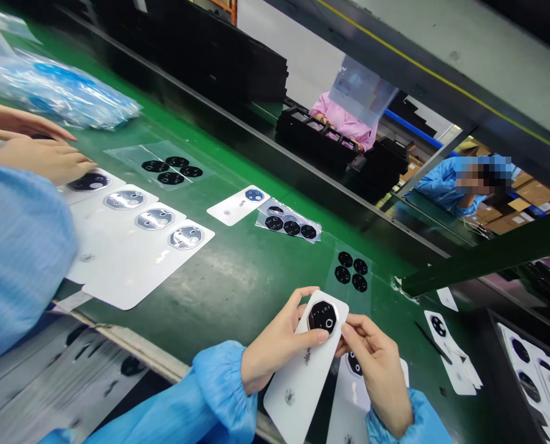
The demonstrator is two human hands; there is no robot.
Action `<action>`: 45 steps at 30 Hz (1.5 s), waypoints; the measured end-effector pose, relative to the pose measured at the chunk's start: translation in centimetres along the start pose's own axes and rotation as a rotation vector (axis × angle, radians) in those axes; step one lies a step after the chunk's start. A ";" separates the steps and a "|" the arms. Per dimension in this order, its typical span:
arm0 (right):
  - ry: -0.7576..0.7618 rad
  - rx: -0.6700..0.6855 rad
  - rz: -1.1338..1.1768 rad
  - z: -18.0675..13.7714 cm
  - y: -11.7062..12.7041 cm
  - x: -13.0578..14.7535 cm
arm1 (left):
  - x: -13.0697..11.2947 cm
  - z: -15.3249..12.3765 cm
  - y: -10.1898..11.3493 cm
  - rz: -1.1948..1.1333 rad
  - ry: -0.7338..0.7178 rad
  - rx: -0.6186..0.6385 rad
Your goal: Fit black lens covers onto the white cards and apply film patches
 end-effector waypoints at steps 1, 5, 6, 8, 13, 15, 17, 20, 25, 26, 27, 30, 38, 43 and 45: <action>0.000 -0.002 -0.004 -0.1 0.0 0.0 | 0.1 0.0 0.0 0.006 0.001 0.000; 0.004 0.007 -0.018 -0.3 -0.1 0.1 | 0.1 0.0 0.0 0.013 -0.008 0.010; 0.002 0.012 -0.022 -0.3 -0.1 0.1 | 0.0 0.0 0.0 0.015 -0.008 0.014; -0.003 0.017 -0.033 -0.4 -0.1 0.0 | -0.2 -0.1 0.0 0.021 -0.007 0.024; -0.042 0.020 0.015 -0.2 -0.3 0.0 | -0.4 -0.3 0.1 0.038 -0.009 0.047; -0.082 0.048 0.082 0.1 -0.6 -0.3 | -0.4 -0.3 0.1 0.065 -0.016 0.059; -0.108 0.077 0.125 0.4 -0.9 -0.7 | -0.5 -0.4 0.0 0.128 -0.040 0.071; -0.093 0.048 0.116 0.7 -0.9 -1.4 | -0.8 -0.6 0.1 0.291 -0.128 0.041; -0.052 -0.010 0.061 0.4 -0.8 -2.0 | -1.2 -0.6 0.1 0.404 -0.176 -0.031; -0.043 -0.007 0.049 0.4 -0.8 -1.9 | -1.2 -0.5 0.1 0.395 -0.166 -0.043; -0.035 -0.001 0.036 0.4 -0.9 -1.8 | -1.2 -0.3 0.1 0.385 -0.157 -0.061; -0.003 -0.005 0.002 0.7 -1.0 -1.5 | -1.4 0.3 0.1 0.350 -0.142 -0.139; 0.080 -0.045 -0.074 1.9 -1.7 -1.5 | -1.4 0.8 -0.5 0.270 -0.127 -0.216; 0.174 -0.091 -0.163 1.7 -2.0 -1.6 | -1.3 0.9 -0.3 0.235 -0.155 -0.214; 0.161 -0.056 -0.135 1.6 -2.1 -1.7 | -1.2 1.0 0.0 0.218 -0.128 -0.203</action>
Point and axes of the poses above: each hand's wrist, its own z-axis towards the middle knuckle, its own y-axis out of the back of the hand, x = y × z, the point moved 5 cm from there along z, towards the middle knuckle, and after that the axes turned 3 degrees about -x, right-handed, at the moved point
